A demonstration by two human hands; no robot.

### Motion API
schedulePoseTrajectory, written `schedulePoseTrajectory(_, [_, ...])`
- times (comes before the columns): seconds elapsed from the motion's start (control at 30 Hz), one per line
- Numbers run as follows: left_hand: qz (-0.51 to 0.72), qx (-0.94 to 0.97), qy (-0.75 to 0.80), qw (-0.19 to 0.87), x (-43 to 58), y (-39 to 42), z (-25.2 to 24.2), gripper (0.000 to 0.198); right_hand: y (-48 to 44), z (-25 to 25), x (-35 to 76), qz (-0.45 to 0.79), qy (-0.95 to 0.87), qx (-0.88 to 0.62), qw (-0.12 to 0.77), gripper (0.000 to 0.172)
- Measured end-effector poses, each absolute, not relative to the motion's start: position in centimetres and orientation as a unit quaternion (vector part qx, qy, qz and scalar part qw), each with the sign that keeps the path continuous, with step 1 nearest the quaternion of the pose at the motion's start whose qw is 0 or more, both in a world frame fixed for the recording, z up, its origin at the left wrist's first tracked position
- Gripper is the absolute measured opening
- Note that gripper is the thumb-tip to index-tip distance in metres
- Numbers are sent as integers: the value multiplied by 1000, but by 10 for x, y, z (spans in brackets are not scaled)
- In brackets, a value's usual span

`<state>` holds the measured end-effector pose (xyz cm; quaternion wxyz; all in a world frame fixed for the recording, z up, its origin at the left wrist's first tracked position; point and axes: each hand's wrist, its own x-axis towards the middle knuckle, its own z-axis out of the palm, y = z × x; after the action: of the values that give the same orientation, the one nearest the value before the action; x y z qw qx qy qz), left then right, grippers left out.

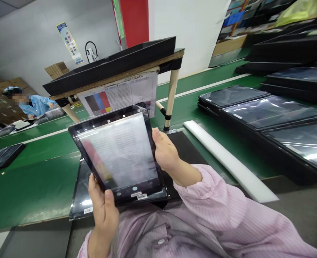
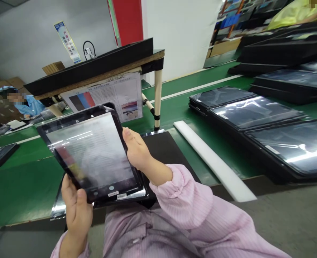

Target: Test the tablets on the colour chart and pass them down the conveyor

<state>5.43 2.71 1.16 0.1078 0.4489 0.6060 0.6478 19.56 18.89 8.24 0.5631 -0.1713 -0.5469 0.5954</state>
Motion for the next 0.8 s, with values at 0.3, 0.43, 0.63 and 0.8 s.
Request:
schedulePoseTrajectory(0.3, [760,261,518,293,54,29,25,54,183,94,218,588,-560,-121,571,59])
schedulePoseTrajectory(0.43, [723,248,518,384,52,30,25,55,179,93,240,518,-586,-103,615,56])
schedulePoseTrajectory(0.63, [699,242,465,487,75,44,24,54,181,85,287,472,-659,-144,568,71])
schedulePoseTrajectory(0.8, [693,203,472,506,101,56,29,56,189,82,316,424,-683,-219,553,70])
